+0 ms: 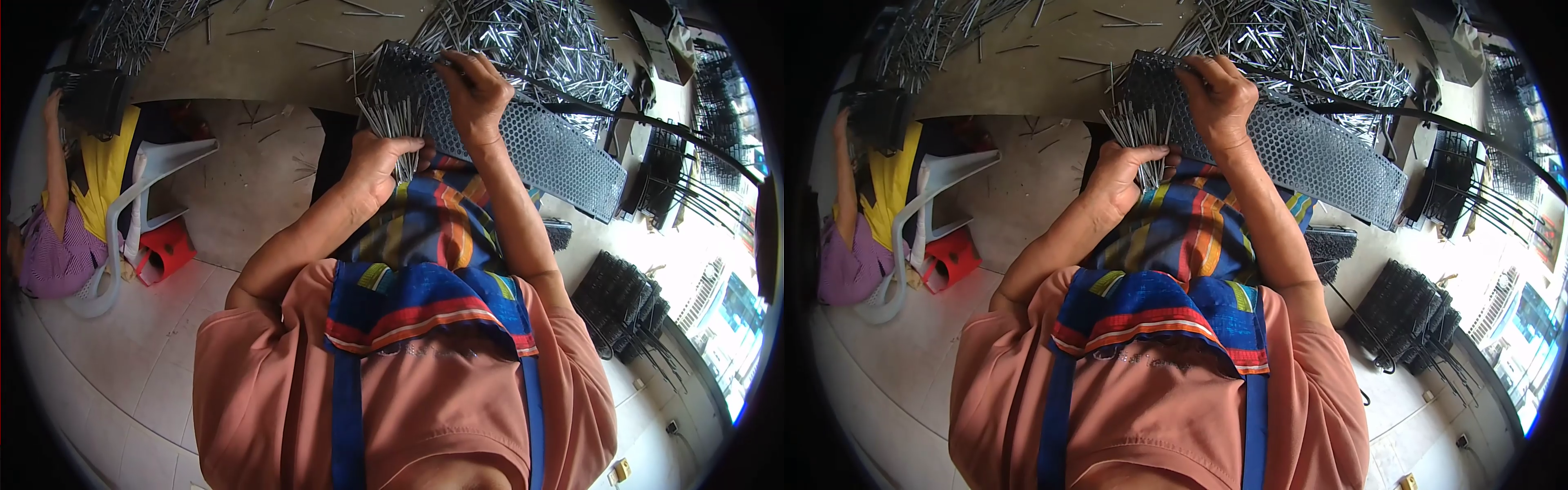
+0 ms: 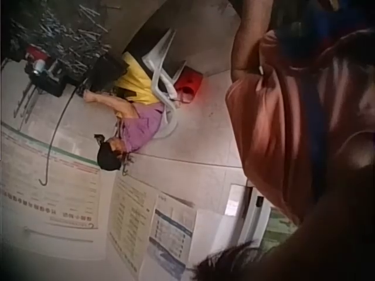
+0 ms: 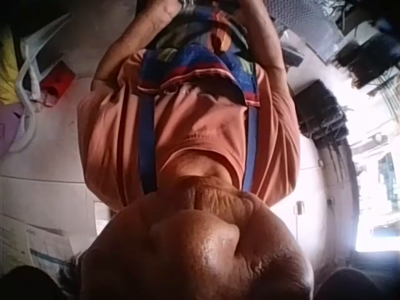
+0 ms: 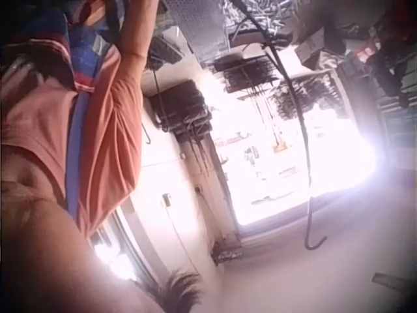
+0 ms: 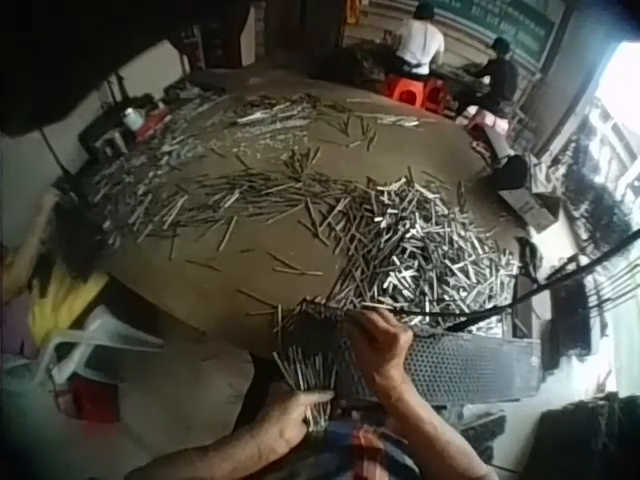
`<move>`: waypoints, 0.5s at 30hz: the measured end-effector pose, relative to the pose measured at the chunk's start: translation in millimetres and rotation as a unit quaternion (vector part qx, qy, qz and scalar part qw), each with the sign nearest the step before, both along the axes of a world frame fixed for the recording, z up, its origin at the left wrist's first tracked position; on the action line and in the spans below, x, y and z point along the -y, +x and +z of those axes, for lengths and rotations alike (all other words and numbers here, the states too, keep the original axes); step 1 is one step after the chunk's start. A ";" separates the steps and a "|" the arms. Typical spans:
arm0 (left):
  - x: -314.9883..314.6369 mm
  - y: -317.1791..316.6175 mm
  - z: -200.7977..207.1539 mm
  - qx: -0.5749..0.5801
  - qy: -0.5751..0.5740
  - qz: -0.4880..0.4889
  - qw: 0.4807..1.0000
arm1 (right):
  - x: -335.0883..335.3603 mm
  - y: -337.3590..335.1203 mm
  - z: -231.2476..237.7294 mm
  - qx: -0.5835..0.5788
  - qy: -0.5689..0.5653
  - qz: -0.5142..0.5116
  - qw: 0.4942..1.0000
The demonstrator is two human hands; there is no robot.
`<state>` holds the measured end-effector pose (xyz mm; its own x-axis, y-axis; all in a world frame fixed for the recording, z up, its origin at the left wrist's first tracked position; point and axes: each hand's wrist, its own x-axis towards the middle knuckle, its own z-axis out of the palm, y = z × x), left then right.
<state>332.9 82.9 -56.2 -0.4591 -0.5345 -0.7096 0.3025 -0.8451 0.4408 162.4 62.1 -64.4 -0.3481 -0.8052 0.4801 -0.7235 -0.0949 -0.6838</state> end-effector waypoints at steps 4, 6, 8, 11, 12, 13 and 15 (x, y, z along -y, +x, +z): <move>2.2 -0.8 -3.0 -0.009 -0.016 -0.001 1.000 | -0.4 -3.1 4.4 -0.037 0.046 0.009 0.998; 0.9 -4.2 -4.2 -0.021 -0.018 0.012 1.000 | -3.8 -3.0 14.5 0.002 0.106 0.009 0.994; 0.9 -7.0 -3.9 -0.033 -0.019 0.022 0.999 | -11.9 -5.0 27.1 0.060 0.249 0.010 0.967; -0.4 -10.3 -2.6 -0.024 -0.056 0.003 0.998 | -22.8 -5.3 15.0 0.233 0.290 0.107 0.922; -2.2 -11.1 -5.6 -0.022 -0.045 0.003 0.999 | -26.5 -7.2 17.7 0.233 0.289 0.104 0.922; -1.7 -11.6 -5.6 -0.018 -0.034 0.005 0.999 | -28.1 -9.2 22.6 0.330 0.313 0.067 0.888; 0.9 -7.6 -3.3 -0.010 -0.010 0.005 1.000 | -31.3 -8.1 30.6 0.435 0.259 -0.013 0.862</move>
<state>325.3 82.0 -59.5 -0.4683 -0.5534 -0.6888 0.3203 -0.8328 0.4514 154.3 93.4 -33.7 -0.4157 -0.8202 -0.3930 0.0864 0.3945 -0.9148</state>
